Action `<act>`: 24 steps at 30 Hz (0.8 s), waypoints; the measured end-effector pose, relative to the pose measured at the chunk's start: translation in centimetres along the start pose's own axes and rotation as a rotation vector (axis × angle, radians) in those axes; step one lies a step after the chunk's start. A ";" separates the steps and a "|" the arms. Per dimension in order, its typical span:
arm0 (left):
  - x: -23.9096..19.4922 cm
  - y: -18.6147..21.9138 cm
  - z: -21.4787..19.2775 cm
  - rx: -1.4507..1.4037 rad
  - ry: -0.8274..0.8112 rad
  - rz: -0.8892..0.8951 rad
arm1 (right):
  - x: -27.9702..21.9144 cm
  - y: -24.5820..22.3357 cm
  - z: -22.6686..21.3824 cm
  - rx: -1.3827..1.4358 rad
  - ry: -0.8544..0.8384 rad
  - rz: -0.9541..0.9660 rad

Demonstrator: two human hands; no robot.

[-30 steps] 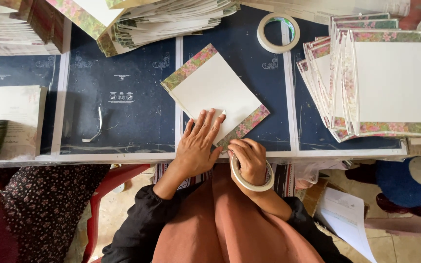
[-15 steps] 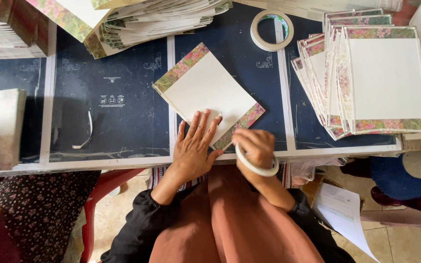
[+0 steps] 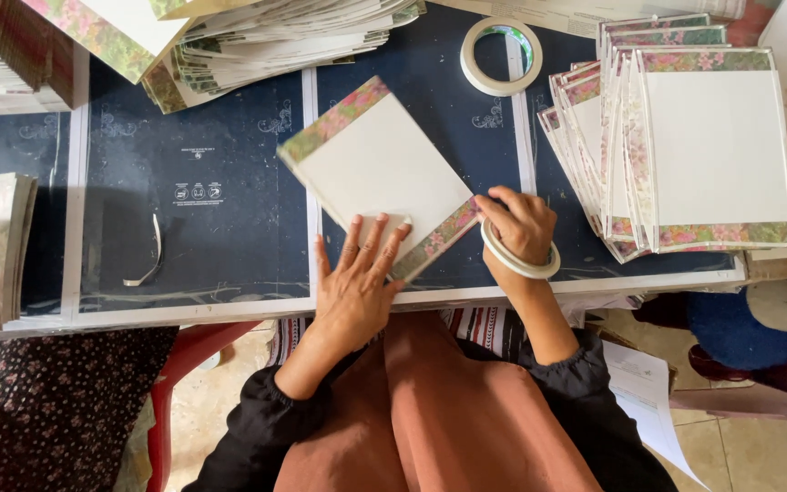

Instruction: Applying double-sided adhesive tape to the borders of printed cards in a production environment.

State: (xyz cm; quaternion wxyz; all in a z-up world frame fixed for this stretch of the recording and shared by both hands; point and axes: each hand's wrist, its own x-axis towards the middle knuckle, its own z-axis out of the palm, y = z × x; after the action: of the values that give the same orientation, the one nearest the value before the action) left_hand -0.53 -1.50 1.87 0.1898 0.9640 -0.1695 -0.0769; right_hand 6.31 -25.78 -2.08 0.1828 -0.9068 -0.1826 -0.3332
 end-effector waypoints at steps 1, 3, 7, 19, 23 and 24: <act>0.1 -0.5 0.2 0.091 0.109 -0.056 | -0.7 0.2 0.1 -0.016 0.000 -0.053; 0.3 -1.8 0.1 0.183 0.220 -0.113 | -1.8 -1.7 -0.4 -0.030 0.001 -0.107; 0.6 -2.8 0.0 0.086 0.274 -0.140 | -4.2 -8.8 -1.6 0.215 -0.024 -0.112; -1.7 -1.0 1.3 0.009 0.196 0.140 | -3.8 -11.7 -2.8 0.312 -0.066 -0.039; -1.8 -1.1 0.9 0.006 0.144 0.147 | -3.5 -11.6 -2.2 0.298 -0.061 0.000; -1.7 -1.1 1.0 0.005 0.142 0.148 | -3.7 -11.4 -1.9 0.297 -0.061 0.001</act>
State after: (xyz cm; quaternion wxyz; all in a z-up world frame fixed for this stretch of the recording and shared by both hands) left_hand -2.04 -0.28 0.73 0.2040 0.9523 -0.2267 0.0065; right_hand -2.49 -17.54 -0.83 0.3094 -0.8796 -0.2349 -0.2745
